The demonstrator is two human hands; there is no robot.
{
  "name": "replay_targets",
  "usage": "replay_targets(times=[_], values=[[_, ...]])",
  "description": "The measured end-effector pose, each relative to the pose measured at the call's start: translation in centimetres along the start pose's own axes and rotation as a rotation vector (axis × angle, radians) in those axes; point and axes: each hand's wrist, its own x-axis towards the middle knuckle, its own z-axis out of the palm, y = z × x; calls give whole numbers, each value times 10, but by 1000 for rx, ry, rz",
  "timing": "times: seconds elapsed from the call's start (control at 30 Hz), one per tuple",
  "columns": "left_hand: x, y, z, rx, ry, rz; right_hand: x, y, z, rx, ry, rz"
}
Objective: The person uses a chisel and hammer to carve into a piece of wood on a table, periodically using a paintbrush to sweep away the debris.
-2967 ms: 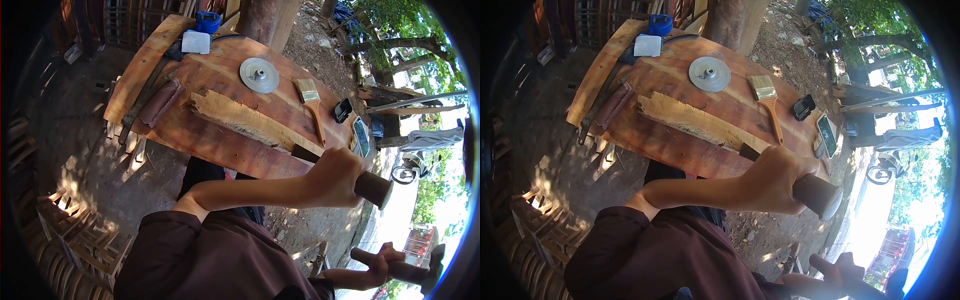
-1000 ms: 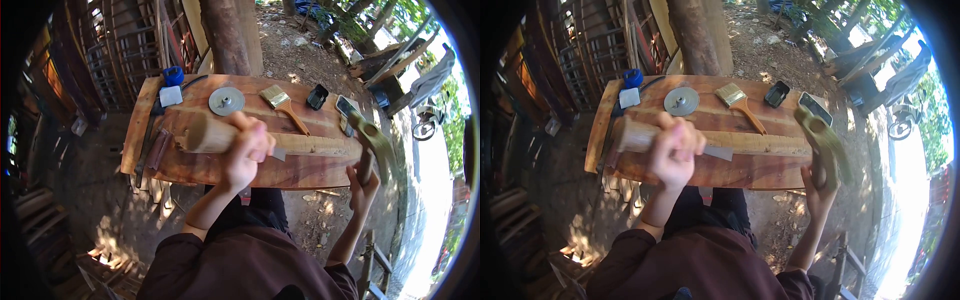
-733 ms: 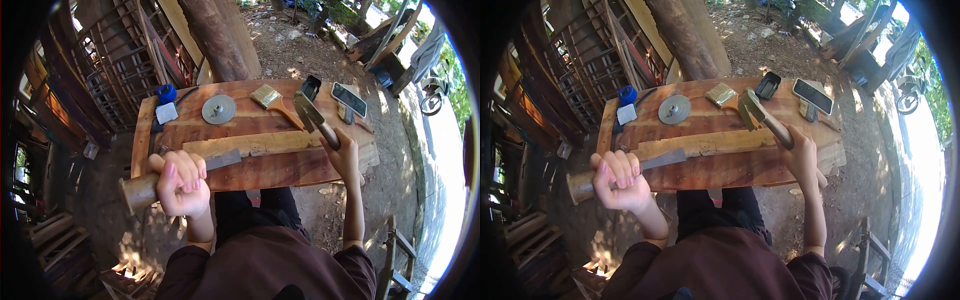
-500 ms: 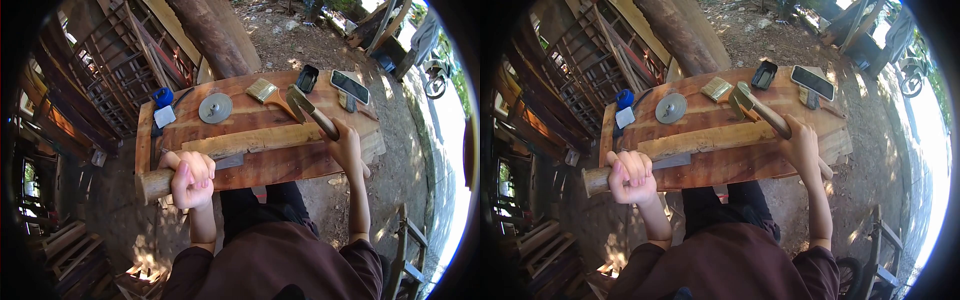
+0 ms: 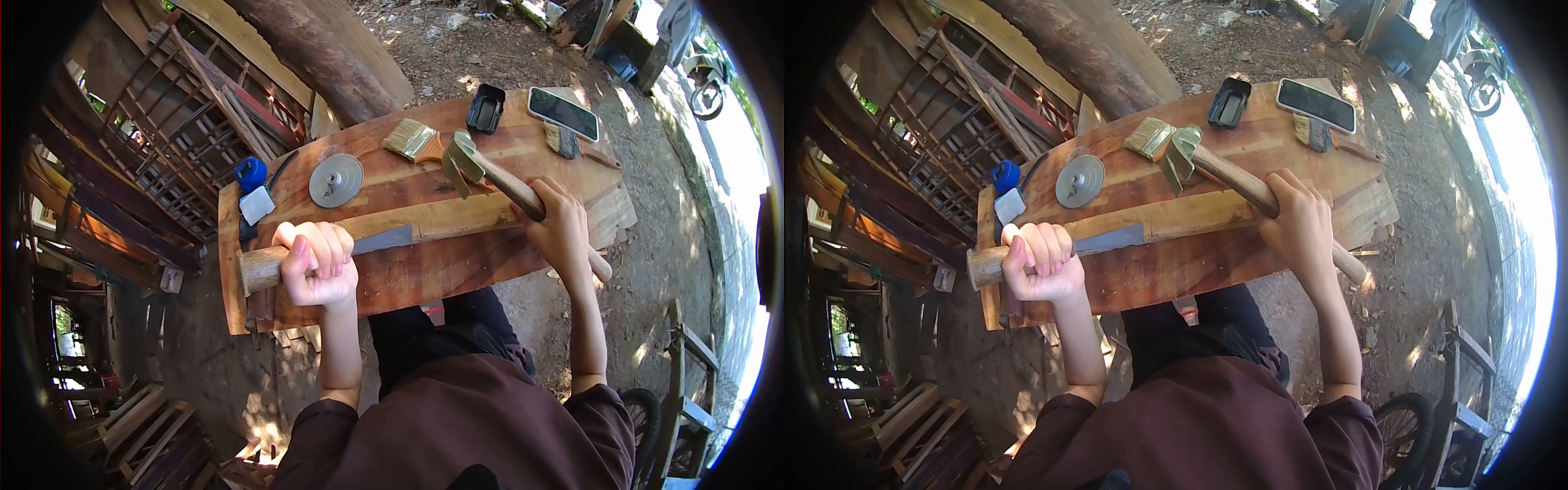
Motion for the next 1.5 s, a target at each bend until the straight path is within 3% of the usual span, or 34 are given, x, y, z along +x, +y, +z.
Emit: replay_targets(times=[0.37, 0.57, 0.67, 0.73, 0.8, 0.87, 0.93, 1.0, 1.03, 1.13, 1.23, 1.5], values=[[0, -3, -6, -94, 3, -11, 1, 0, -1, 1, -20, 23], [2, -2, 10, 4, 83, -18, 1, 2, -1, -11, -29, 17], [1, 1, 26, 182, 108, -15, 1, 2, -2, -15, -31, 15], [-2, 9, 28, 514, 11, -93, 0, 1, -1, -19, -36, 15], [1, 14, 30, 623, -11, -57, 0, 2, 0, -8, -18, 11], [5, 19, 29, 874, -173, 17, 1, 4, 0, -26, -20, -5], [17, 10, 40, 871, -184, 134, 0, 5, 0, -43, -22, -20], [24, 5, 45, 565, -55, 15, 0, 7, 0, -36, -22, -24], [29, 6, 47, 633, 13, -41, -1, 8, 1, -36, -20, -23], [41, 0, 48, 412, 173, -156, -1, 8, 1, -40, -11, -32], [41, -1, 38, 213, 205, -220, -1, 6, 0, -33, -7, -28], [29, -4, 36, 265, 304, -85, -1, 7, 0, -47, -26, -18]])
